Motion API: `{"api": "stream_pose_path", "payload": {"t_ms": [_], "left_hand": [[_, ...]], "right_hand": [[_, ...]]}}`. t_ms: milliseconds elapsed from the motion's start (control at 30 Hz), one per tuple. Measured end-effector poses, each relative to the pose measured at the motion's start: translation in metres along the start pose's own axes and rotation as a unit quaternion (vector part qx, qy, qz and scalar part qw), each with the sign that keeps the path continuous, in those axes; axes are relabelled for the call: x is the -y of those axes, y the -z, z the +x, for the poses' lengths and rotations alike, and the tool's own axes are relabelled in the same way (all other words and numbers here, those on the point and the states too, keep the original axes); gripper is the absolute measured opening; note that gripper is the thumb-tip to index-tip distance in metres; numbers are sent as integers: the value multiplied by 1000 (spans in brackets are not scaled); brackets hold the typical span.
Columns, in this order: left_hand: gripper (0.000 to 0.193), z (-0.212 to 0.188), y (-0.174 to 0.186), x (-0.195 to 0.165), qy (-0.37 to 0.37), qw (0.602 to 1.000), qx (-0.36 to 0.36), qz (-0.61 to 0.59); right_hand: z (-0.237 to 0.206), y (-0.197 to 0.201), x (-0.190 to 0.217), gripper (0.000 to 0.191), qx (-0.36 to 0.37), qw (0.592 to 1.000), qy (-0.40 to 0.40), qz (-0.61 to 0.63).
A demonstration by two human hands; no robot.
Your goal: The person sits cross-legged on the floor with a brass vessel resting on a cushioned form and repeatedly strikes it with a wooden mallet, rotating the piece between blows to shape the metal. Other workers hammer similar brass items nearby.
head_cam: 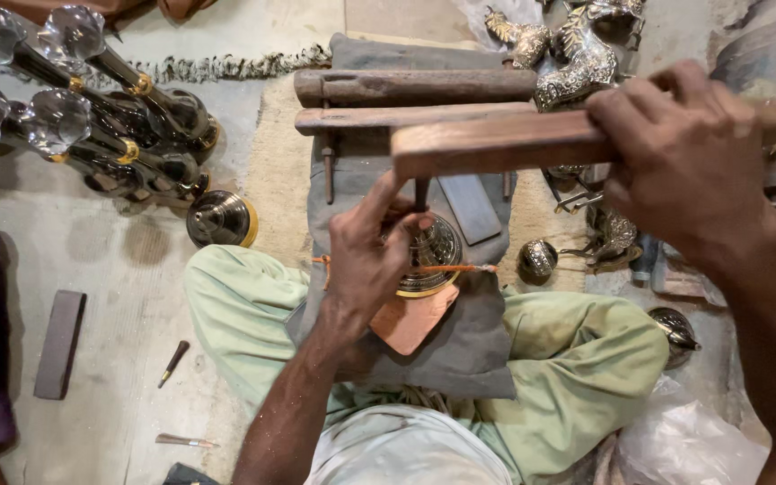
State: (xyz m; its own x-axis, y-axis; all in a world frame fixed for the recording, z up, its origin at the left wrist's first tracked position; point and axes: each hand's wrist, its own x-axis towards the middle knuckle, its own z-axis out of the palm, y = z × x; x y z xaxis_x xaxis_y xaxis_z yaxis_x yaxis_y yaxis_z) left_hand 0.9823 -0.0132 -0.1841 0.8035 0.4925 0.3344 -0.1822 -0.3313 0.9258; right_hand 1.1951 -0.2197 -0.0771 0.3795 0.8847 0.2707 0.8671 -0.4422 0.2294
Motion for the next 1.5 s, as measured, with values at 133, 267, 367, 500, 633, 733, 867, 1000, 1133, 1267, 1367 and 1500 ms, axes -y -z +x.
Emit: {"api": "stream_pose_path", "payload": {"t_ms": [133,267,367,500,633,733,867,1000,1133,1267,1367,1500], "left_hand": [[58,1,1,-4,13,1000,0,-16],[59,0,2,-4,23,1000,-2,-18],[56,0,2,-1,29,999,6,-19],[57,0,5,4,40,999,-4,-34],[59,0,11,9,64,989,-32,-133],[56,0,8,7,31,997,-6,-69],[52,3,-4,-3,-17,999,25,23],[52,1,-10,-15,-29,997,7,76],[55,2,-13,-19,-34,994,-7,99],[61,2,-17,-20,-13,993,-4,121],[58,1,-17,-22,-18,995,-19,101],[62,0,-14,-21,0,994,-13,105]], "right_hand": [[-3,-1,-3,30,18,977,-106,186],[-5,0,-4,35,39,998,2,-50],[-6,0,-2,45,3,997,-41,70],[-13,-5,-1,50,33,999,-32,28],[-27,-17,-8,52,41,997,-53,37],[-38,-30,-16,43,27,996,-60,58],[-44,-43,-21,49,10,997,-54,50],[-39,-43,-17,40,-13,996,-64,61],[-31,-32,-7,30,-57,947,-147,280],[-21,-17,-6,35,-61,998,18,23],[-19,-8,-5,35,-59,987,-42,141],[-21,0,-3,44,-26,999,-6,27]]}}
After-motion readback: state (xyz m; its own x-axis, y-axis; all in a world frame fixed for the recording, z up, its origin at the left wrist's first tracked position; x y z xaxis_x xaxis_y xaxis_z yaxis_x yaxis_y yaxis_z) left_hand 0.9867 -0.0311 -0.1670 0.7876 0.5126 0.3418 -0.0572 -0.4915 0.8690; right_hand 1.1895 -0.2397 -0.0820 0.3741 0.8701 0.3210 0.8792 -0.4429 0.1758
